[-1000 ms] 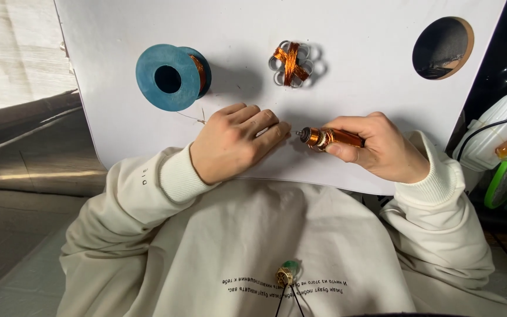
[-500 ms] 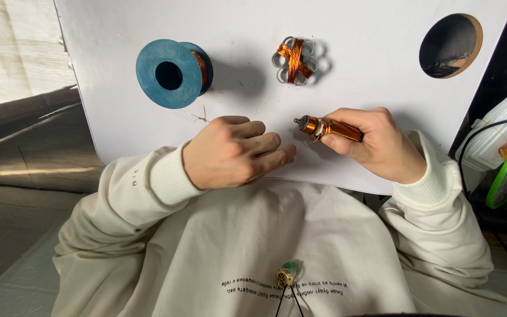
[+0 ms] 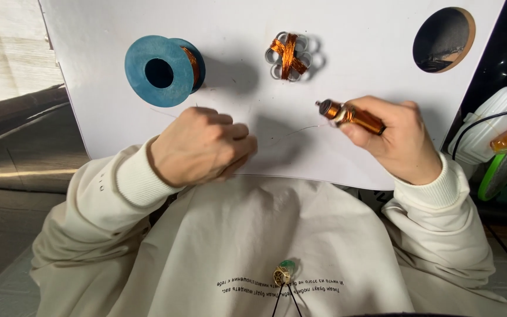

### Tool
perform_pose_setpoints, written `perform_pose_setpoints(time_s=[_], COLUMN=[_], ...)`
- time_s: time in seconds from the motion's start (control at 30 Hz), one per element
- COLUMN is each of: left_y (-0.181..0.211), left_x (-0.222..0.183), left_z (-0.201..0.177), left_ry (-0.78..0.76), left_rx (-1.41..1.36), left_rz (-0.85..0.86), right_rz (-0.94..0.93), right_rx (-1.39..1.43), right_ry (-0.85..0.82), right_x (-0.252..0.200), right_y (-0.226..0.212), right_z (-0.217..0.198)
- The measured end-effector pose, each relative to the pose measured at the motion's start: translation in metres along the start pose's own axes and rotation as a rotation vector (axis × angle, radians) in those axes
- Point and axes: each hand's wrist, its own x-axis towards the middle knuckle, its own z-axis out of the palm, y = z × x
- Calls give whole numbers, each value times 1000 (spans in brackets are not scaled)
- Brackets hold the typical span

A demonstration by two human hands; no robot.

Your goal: Manually winding copper wire from a spool onto the poles of a motor rotor

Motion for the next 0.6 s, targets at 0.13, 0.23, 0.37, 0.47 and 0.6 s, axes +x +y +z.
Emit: perform_pose_setpoints(time_s=[0.13,0.23,0.37,0.47,0.6], left_y=[-8,-12,-14,-6,6], left_x=[2,3,2,-3,-10], left_z=[-21,-36,-27,-14,-10], left_ry=[30,187,141,21,-58], left_rx=[-230,-118,329,503,582], left_rz=[54,-54,-218,-183,-184], right_rz=[-68,-78,-57,-164,-15], right_rx=[-224,-208,-94,34,-114], right_ry=[66,-118,-289,-251,-140], right_x=[1,1,-6,-14,-29], right_y=[-19,-14,-16,3,-2], right_z=[-4,-3,-7,-17,-40])
